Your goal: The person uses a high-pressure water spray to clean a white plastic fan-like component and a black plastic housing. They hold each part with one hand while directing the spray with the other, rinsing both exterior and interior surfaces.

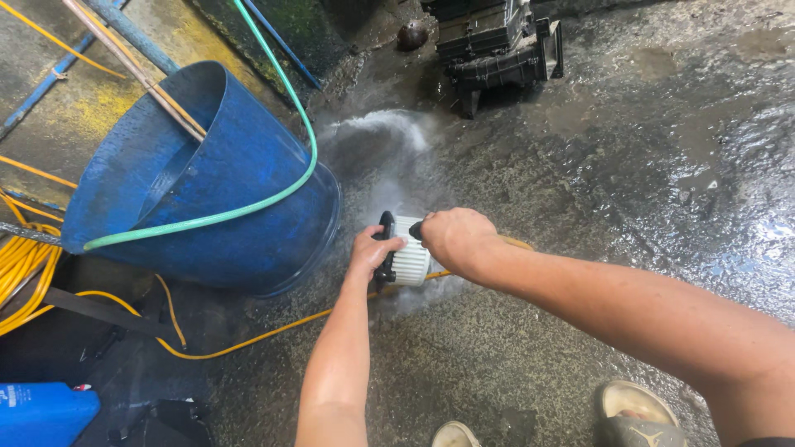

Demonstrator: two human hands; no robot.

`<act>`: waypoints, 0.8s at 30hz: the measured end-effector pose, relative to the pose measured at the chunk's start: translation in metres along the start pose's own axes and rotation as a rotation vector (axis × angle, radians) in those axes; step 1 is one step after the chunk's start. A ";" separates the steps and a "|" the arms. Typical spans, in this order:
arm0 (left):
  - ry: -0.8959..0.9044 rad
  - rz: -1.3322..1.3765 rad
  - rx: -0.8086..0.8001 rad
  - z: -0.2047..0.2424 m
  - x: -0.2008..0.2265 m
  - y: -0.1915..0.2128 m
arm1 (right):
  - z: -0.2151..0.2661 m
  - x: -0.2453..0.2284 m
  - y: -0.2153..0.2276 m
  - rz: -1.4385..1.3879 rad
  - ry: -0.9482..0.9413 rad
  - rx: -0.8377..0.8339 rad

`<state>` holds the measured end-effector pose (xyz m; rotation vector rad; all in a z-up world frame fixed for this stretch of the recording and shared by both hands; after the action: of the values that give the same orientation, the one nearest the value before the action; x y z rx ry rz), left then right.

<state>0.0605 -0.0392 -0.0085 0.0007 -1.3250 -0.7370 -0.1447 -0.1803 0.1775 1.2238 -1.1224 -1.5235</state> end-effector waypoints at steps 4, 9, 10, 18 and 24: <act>-0.166 -0.291 0.024 0.001 0.013 -0.001 | 0.001 -0.001 0.003 0.056 0.052 0.004; -0.228 -0.242 -0.011 -0.002 0.014 -0.006 | -0.002 0.003 0.004 0.030 0.009 -0.012; -0.251 -0.265 -0.013 -0.002 0.015 -0.006 | -0.003 0.002 0.003 0.039 0.006 -0.029; -0.324 -0.346 -0.026 0.001 0.031 -0.015 | -0.006 0.001 0.004 0.065 0.027 -0.066; -0.309 -0.378 -0.013 0.001 0.032 -0.017 | -0.005 0.000 0.000 0.049 0.025 -0.066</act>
<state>0.0533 -0.0680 0.0124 0.1342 -1.6374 -1.0982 -0.1401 -0.1812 0.1765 1.1594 -1.0703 -1.4928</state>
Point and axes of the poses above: each hand's wrist, its own z-axis away from the middle knuckle, its own y-axis out of the back of the hand, x = y × z, the point moved 8 cm from there along -z, towards the middle knuckle, and after that the axes turned 6 degrees about z, right-handed, at the moved point
